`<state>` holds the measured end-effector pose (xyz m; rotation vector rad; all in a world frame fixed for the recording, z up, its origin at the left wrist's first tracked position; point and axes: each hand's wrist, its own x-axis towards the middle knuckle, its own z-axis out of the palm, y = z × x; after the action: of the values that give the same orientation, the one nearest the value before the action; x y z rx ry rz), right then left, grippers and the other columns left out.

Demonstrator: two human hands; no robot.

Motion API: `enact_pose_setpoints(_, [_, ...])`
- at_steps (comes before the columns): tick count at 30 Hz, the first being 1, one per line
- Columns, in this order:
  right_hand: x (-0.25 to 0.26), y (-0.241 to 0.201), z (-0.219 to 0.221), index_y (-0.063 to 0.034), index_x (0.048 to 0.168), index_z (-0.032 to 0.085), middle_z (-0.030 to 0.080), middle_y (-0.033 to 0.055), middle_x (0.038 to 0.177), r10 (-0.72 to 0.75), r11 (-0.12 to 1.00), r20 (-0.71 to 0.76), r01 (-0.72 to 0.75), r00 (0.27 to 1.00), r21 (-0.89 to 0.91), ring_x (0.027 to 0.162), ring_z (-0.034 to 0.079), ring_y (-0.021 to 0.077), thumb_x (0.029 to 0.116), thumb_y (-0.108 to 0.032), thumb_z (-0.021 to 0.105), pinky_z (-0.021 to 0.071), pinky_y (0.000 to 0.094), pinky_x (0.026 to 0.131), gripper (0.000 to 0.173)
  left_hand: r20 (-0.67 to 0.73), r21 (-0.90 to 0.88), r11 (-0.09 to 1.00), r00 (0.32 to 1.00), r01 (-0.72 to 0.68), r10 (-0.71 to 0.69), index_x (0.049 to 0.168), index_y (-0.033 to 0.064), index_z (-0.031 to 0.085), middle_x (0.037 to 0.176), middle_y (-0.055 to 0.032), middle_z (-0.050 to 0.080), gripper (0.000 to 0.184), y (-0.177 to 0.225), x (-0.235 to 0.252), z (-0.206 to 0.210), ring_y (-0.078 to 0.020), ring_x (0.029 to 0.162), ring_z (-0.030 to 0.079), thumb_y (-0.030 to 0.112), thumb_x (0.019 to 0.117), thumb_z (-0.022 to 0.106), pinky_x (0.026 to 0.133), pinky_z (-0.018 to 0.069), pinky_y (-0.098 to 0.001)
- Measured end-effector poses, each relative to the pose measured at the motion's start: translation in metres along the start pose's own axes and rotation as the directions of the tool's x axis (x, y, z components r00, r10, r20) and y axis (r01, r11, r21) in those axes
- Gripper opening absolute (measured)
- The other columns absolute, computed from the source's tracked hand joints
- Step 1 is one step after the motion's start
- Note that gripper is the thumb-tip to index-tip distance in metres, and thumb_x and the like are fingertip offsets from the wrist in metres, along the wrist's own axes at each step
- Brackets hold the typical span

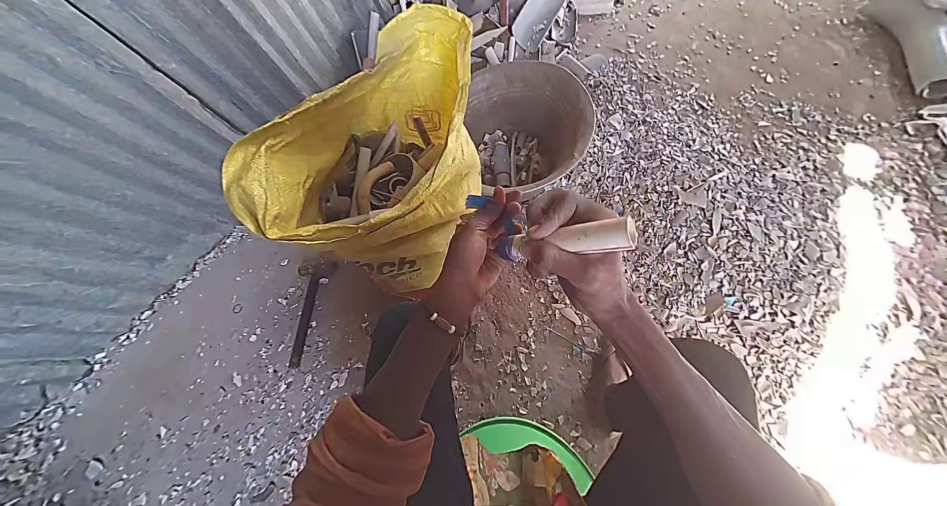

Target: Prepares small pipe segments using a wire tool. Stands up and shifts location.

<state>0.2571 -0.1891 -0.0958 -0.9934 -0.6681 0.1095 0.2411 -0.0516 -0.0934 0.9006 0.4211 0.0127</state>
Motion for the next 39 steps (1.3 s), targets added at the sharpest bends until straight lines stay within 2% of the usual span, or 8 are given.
enact_pose_setpoints(6, [0.001,-0.014,-0.018,-0.0156,0.086,0.076,0.069,-0.0003,0.083,0.078,0.930,0.075,-0.100,0.994,0.353,0.065,0.064,0.0059,0.0762,-0.011,0.080,0.0561,0.0221,0.058,0.012,0.235,0.063,0.993,0.965,0.105,-0.117,0.096,0.0071,0.066,0.079,-0.0022,0.068,0.041,0.018,-0.010,-0.010,-0.0043,0.061,0.065,0.032,0.1111,0.039,0.057,0.0550,-0.0150])
enact_pose_setpoints(14, [-0.001,-0.020,-0.043,-0.0146,0.084,0.077,0.069,-0.0017,0.075,0.070,0.911,0.142,-0.121,0.987,0.395,0.069,0.068,0.0088,0.0795,-0.021,0.078,0.0581,0.0259,0.065,0.008,0.685,-0.103,0.988,0.728,0.111,-0.010,0.132,0.0142,0.067,0.116,-0.0096,0.075,0.032,0.019,-0.009,-0.038,-0.0178,0.094,0.076,0.025,0.1072,0.050,0.087,0.0621,-0.0293])
enact_pose_setpoints(18, [0.000,-0.023,-0.046,-0.0148,0.080,0.076,0.069,-0.0016,0.074,0.076,0.914,0.092,-0.106,0.993,0.392,0.069,0.067,0.0093,0.0772,-0.019,0.077,0.0578,0.0273,0.064,0.006,0.798,-0.047,0.996,0.603,0.070,-0.005,0.163,0.0309,0.025,0.161,-0.0087,0.039,0.088,0.022,0.000,-0.041,-0.0253,0.124,0.062,0.043,0.0884,0.071,0.096,0.0572,-0.0400])
enact_pose_setpoints(24, [0.001,-0.020,-0.043,-0.0170,0.077,0.076,0.069,-0.0033,0.075,0.099,0.949,0.039,-0.106,0.994,0.297,0.067,0.066,0.0062,0.0748,-0.017,0.076,0.0558,0.0236,0.060,0.003,0.433,0.318,0.923,0.833,0.217,-0.345,0.143,0.0145,0.047,0.126,-0.0079,0.064,0.058,0.006,-0.022,-0.012,-0.0189,0.104,0.069,0.055,0.1080,0.025,0.084,0.0591,-0.0340])
enact_pose_setpoints(27, [0.001,-0.022,-0.044,-0.0172,0.081,0.077,0.071,-0.0034,0.078,0.064,0.975,0.052,-0.074,0.997,0.210,0.068,0.066,0.0059,0.0780,-0.020,0.077,0.0564,0.0233,0.061,0.004,0.144,0.269,0.903,0.913,0.334,-0.381,0.127,0.0095,0.054,0.109,-0.0080,0.063,0.060,-0.005,-0.028,0.005,-0.0155,0.084,0.067,0.061,0.1062,0.030,0.069,0.0568,-0.0283])
enact_pose_setpoints(31, [0.001,-0.026,-0.048,-0.0164,0.081,0.078,0.072,-0.0021,0.076,0.044,0.994,0.020,-0.046,0.999,0.102,0.063,0.065,0.0054,0.0778,-0.017,0.076,0.0556,0.0219,0.055,0.004,0.296,0.332,0.882,0.850,0.335,-0.435,0.088,0.0166,0.061,0.071,0.0023,0.062,0.074,-0.005,-0.027,0.000,-0.0092,0.063,0.063,0.069,0.1019,0.011,0.058,0.0553,-0.0252])
enact_pose_setpoints(35, [0.000,-0.024,-0.049,-0.0165,0.080,0.077,0.073,-0.0018,0.078,0.012,0.997,-0.053,-0.008,0.999,0.076,0.065,0.067,0.0053,0.0763,-0.015,0.075,0.0560,0.0216,0.057,0.005,0.434,0.405,0.882,0.799,0.241,-0.417,0.136,0.0117,0.055,0.115,-0.0043,0.072,0.073,-0.001,-0.031,0.002,-0.0141,0.088,0.073,0.060,0.1063,0.009,0.072,0.0603,-0.0280])
enact_pose_setpoints(39, [0.001,-0.026,-0.051,-0.0162,0.081,0.078,0.073,-0.0021,0.079,0.022,0.995,0.005,-0.022,1.000,0.097,0.064,0.067,0.0052,0.0771,-0.015,0.076,0.0565,0.0216,0.056,0.005,0.319,0.314,0.919,0.886,0.237,-0.337,0.127,0.0085,0.057,0.112,-0.0044,0.069,0.037,-0.006,-0.033,0.008,-0.0105,0.084,0.071,0.034,0.1119,0.036,0.073,0.0600,-0.0241])
